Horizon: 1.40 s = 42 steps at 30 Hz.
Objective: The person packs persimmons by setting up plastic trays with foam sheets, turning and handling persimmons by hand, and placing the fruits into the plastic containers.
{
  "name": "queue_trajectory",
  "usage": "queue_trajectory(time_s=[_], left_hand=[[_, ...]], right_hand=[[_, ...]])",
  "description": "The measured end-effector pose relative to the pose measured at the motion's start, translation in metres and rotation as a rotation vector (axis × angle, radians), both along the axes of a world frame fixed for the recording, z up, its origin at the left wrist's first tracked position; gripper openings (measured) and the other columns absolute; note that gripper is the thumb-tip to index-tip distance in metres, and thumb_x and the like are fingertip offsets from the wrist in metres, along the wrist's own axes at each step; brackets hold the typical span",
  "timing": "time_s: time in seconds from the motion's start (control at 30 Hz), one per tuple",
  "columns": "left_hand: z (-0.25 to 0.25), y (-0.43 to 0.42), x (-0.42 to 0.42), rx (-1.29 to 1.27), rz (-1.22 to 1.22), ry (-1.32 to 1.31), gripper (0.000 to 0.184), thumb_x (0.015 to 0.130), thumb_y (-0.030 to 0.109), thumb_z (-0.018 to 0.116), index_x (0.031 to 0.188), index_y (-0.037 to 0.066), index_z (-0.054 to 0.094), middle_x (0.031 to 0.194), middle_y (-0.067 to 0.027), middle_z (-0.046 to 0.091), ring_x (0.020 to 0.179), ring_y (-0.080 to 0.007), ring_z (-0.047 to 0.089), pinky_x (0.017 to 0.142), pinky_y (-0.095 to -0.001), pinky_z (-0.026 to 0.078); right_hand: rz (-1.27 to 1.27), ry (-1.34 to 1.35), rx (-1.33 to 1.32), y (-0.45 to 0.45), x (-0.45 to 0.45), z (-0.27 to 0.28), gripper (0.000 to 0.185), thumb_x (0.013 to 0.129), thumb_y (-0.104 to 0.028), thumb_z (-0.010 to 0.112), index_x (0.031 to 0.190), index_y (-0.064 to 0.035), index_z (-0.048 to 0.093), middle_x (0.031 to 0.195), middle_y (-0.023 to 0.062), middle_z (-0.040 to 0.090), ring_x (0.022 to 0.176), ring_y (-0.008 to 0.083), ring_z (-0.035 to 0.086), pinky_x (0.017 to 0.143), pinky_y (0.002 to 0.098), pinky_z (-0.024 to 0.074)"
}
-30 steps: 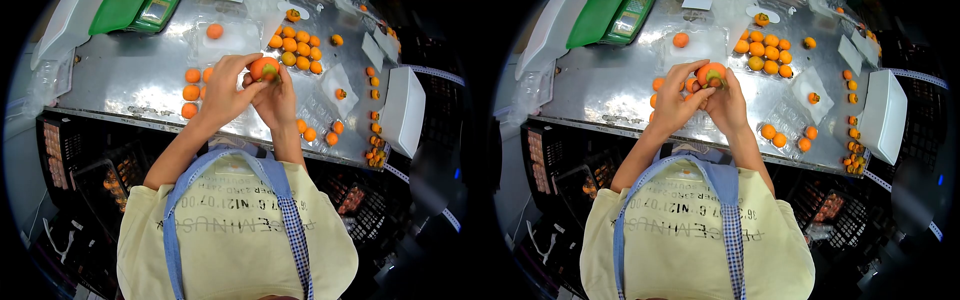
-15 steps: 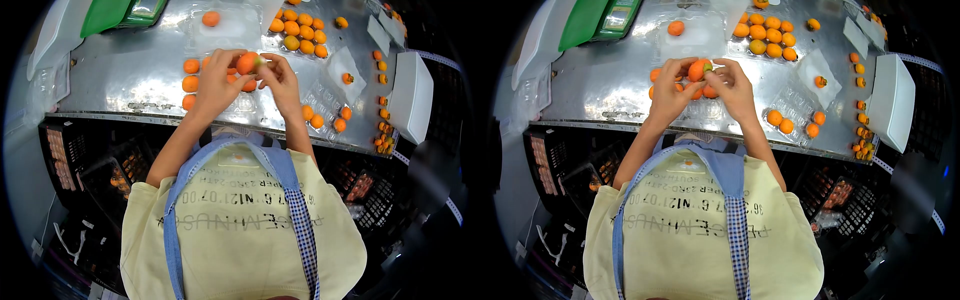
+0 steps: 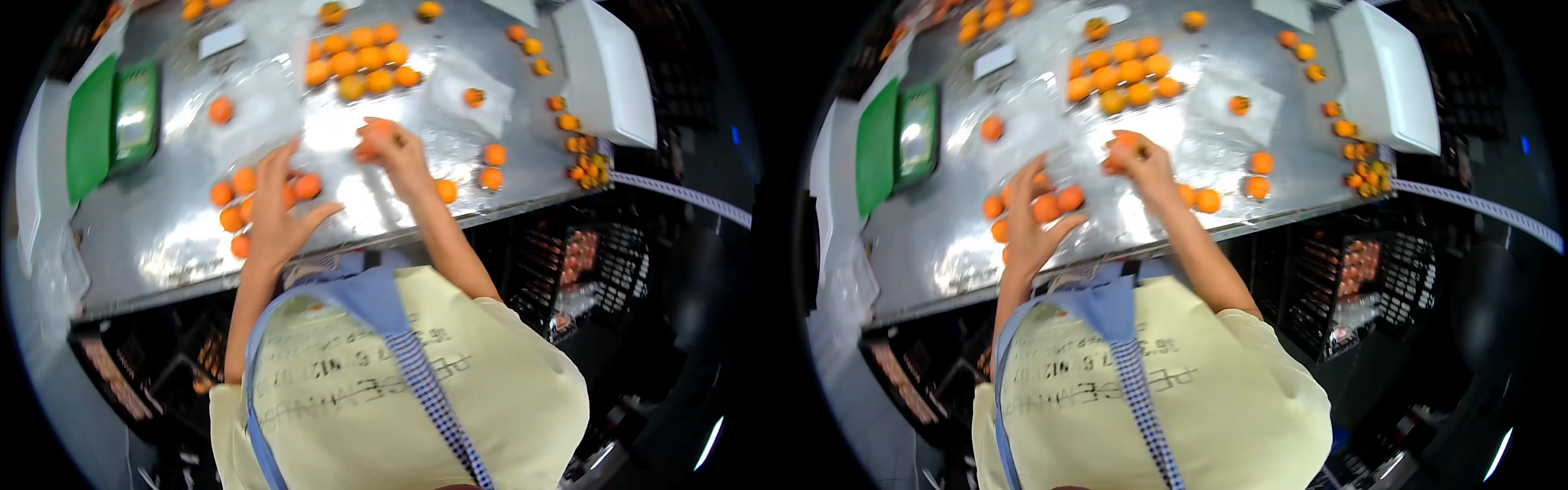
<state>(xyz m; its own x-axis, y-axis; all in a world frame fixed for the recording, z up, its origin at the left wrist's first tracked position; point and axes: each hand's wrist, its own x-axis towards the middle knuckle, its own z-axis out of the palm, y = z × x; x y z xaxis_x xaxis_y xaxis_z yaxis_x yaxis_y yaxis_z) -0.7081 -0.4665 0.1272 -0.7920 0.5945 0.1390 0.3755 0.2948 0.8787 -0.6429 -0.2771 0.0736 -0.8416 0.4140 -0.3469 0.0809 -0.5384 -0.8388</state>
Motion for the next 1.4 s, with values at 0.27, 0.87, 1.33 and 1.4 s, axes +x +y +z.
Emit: queue_trajectory(time_s=[0.27, 0.87, 1.33, 1.4], left_hand=[[-0.035, -0.021, -0.002, -0.158, 0.165, -0.18, 0.05, 0.08, 0.003, 0.063, 0.127, 0.003, 0.045, 0.114, -0.0095, 0.055, 0.086, -0.0144, 0.059, 0.08, -0.0288, 0.047], [-0.172, -0.168, -0.018, -0.218, 0.782, -0.378, 0.03, 0.089, 0.023, 0.053, 0.11, 0.003, 0.061, 0.084, -0.0091, 0.063, 0.073, -0.0145, 0.058, 0.067, -0.0269, 0.047], [-0.182, -0.171, -0.05, 0.099, 0.593, -0.578, 0.023, 0.088, 0.012, 0.056, 0.104, -0.003, 0.062, 0.09, -0.0092, 0.066, 0.063, -0.0079, 0.055, 0.056, -0.0223, 0.046], [-0.176, -0.172, -0.053, 0.098, 0.581, -0.612, 0.023, 0.088, 0.012, 0.056, 0.104, -0.002, 0.062, 0.087, -0.0086, 0.066, 0.062, -0.0084, 0.055, 0.056, -0.0223, 0.045]], right_hand=[[-0.837, 0.404, 0.202, 0.453, 0.08, 0.065, 0.051, 0.09, -0.048, 0.046, 0.082, 0.0024, 0.054, 0.073, 0.0104, 0.056, 0.07, 0.0223, 0.055, 0.081, 0.0365, 0.0501], [0.631, -0.104, 0.709, 0.035, -0.013, -0.054, 0.039, 0.079, -0.026, 0.068, 0.11, -0.004, 0.06, 0.087, 0.0072, 0.065, 0.073, 0.0126, 0.06, 0.065, 0.027, 0.0492], [0.529, -0.355, 1.564, -0.095, -0.021, -0.037, 0.039, 0.066, -0.038, 0.073, 0.088, -0.0087, 0.06, 0.082, 0.0096, 0.059, 0.075, 0.0281, 0.06, 0.06, 0.0398, 0.0478], [0.509, -0.381, 1.563, -0.101, -0.022, -0.039, 0.04, 0.066, -0.04, 0.072, 0.087, -0.0087, 0.06, 0.081, 0.0094, 0.059, 0.074, 0.0279, 0.06, 0.06, 0.0401, 0.0478]])
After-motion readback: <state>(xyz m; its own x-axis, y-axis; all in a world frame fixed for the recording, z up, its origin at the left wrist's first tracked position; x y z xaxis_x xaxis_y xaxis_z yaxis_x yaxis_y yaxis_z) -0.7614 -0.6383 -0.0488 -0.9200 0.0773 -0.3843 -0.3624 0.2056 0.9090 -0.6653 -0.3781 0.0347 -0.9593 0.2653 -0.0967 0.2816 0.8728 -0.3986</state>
